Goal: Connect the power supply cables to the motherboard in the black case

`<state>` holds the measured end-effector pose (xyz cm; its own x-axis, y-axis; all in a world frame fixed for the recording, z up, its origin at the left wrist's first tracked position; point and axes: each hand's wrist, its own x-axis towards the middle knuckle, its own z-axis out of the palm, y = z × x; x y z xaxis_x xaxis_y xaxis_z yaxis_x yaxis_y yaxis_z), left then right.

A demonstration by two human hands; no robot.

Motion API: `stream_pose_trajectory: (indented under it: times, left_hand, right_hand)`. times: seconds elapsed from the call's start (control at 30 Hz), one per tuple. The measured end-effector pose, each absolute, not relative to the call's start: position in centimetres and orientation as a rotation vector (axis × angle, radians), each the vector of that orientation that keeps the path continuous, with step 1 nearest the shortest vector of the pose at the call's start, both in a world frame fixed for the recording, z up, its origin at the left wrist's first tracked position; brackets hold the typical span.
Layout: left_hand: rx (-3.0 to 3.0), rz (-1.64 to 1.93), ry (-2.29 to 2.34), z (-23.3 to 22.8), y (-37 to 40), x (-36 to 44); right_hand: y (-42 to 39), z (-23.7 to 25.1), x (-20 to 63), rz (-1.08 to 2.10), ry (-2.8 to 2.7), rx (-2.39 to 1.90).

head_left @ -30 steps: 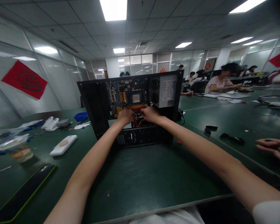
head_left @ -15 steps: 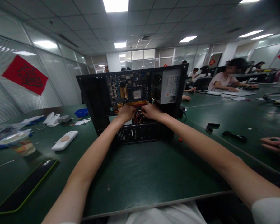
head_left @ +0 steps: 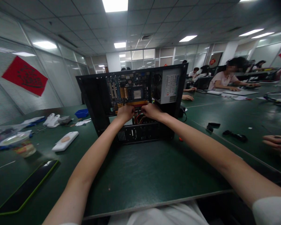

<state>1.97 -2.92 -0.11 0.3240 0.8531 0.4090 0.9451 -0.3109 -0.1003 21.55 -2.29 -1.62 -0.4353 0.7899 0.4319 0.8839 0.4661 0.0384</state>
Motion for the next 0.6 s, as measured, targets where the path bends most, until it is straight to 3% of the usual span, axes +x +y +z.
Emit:
stream_pose_trajectory:
  times: [0.6]
  left_hand:
    - [-2.368,-0.452,-1.634,0.3,-2.83,1.79]
  right_hand:
    - [-2.62,-1.14,21.04,-0.384,-2.357,-1.473]
